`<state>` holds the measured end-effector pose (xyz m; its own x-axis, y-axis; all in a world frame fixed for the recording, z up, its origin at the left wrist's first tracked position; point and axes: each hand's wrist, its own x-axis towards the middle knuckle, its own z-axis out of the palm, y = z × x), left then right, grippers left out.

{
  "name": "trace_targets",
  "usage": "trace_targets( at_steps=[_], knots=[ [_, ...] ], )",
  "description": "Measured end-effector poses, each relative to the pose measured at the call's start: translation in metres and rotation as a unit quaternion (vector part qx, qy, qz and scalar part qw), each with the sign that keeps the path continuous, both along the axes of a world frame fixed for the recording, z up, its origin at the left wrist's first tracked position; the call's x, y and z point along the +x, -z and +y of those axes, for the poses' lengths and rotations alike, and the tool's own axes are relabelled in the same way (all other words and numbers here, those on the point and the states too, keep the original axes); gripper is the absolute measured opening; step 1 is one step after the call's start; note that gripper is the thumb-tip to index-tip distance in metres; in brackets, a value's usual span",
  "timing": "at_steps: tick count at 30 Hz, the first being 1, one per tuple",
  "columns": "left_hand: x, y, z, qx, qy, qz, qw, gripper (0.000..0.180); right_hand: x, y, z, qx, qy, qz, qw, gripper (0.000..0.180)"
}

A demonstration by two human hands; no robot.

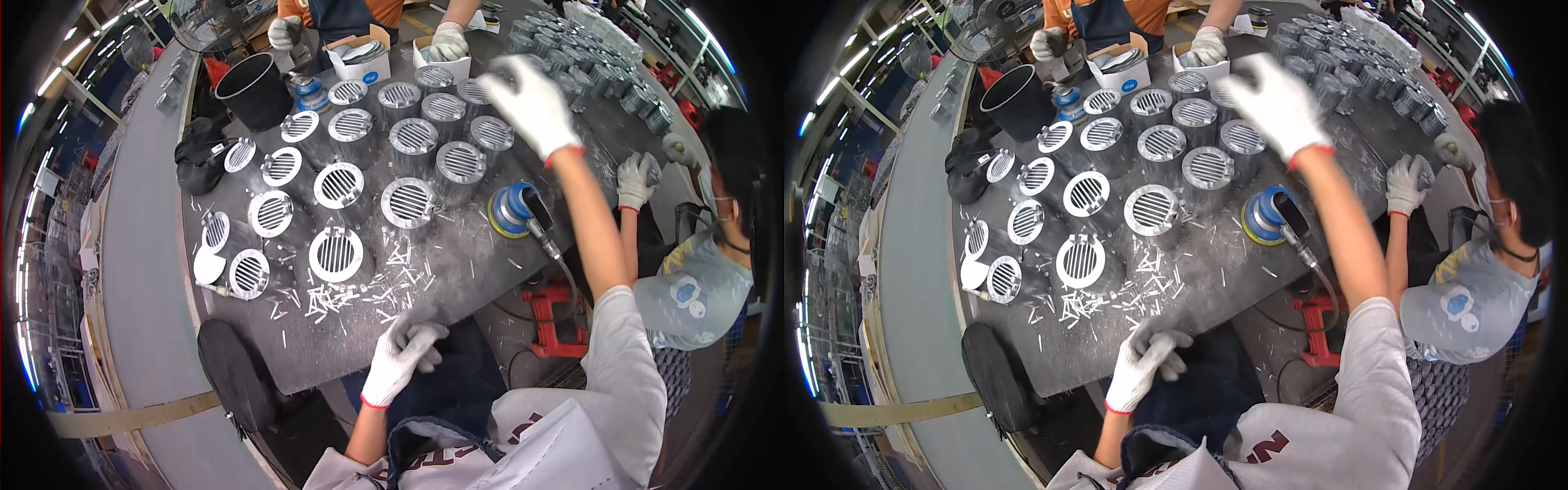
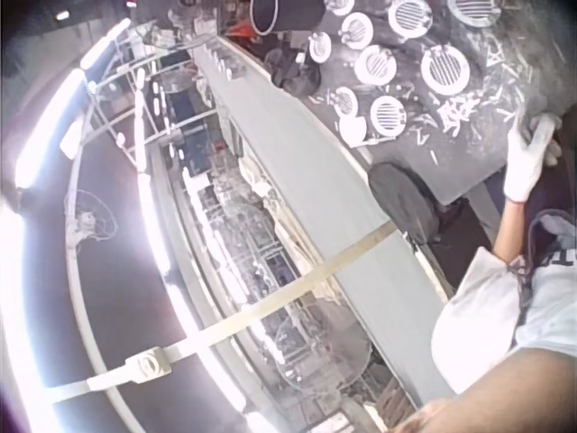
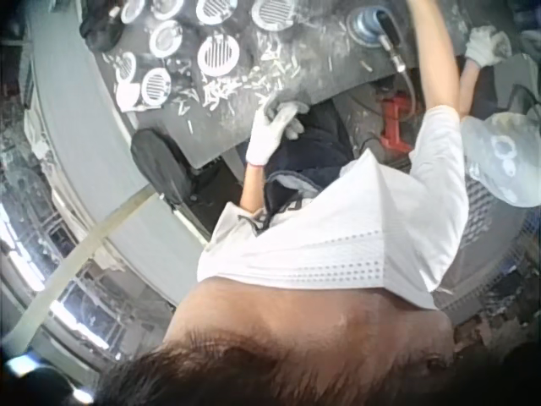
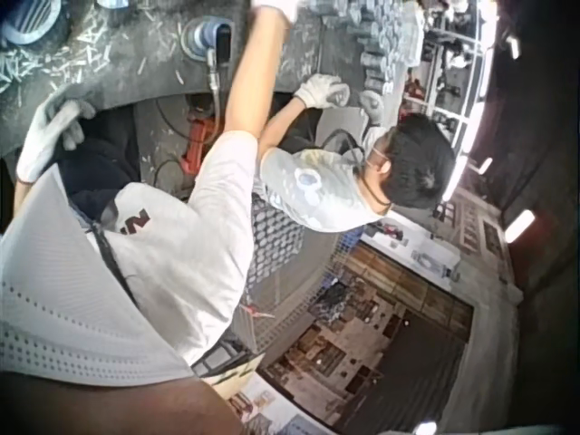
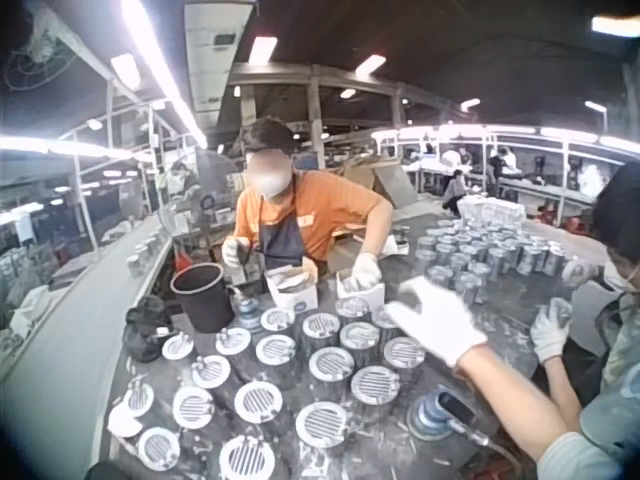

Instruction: The person cleans and deburrs metal cylindrical housings by scraping between their grates with a pick tool, then sands the housings using a handheld rotary sander.

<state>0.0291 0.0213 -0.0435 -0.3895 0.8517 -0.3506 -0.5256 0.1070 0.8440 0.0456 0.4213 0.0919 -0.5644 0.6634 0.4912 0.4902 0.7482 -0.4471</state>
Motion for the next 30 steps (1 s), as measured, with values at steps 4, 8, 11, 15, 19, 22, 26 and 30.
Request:
trace_targets(
  at_steps=[4,8,11,15,19,22,26,30],
  knots=[
    [-0.018,-0.024,-0.002,-0.005,0.082,-0.006,0.997,0.055,0.034,0.042,0.174,-0.002,0.215,-0.173,0.961,0.08],
    [-0.032,-0.028,-0.009,-0.095,0.062,0.019,0.993,0.065,0.024,0.079,0.237,0.047,0.203,-0.214,0.954,0.095],
    [-0.044,-0.035,-0.004,-0.133,0.053,0.038,0.989,0.068,0.056,0.116,0.324,-0.014,0.166,-0.243,0.956,0.107],
    [-0.051,-0.031,-0.018,-0.084,0.059,0.037,0.994,0.063,0.083,0.129,0.45,-0.056,0.122,-0.327,0.935,0.115],
    [-0.05,-0.026,-0.021,-0.052,0.052,0.047,0.996,0.064,0.054,0.15,0.47,-0.153,0.1,-0.254,0.95,0.125],
    [-0.053,-0.028,-0.022,-0.038,0.059,0.071,0.995,0.062,0.067,0.137,0.463,-0.093,0.148,-0.247,0.953,0.122],
    [-0.053,-0.036,-0.024,-0.03,0.059,0.071,0.995,0.06,0.087,0.138,0.399,-0.067,0.188,-0.227,0.953,0.111],
    [-0.045,-0.037,-0.052,-0.036,0.039,0.073,0.996,0.054,0.076,0.118,0.285,0.01,0.171,-0.277,0.945,0.103]
  ],
)
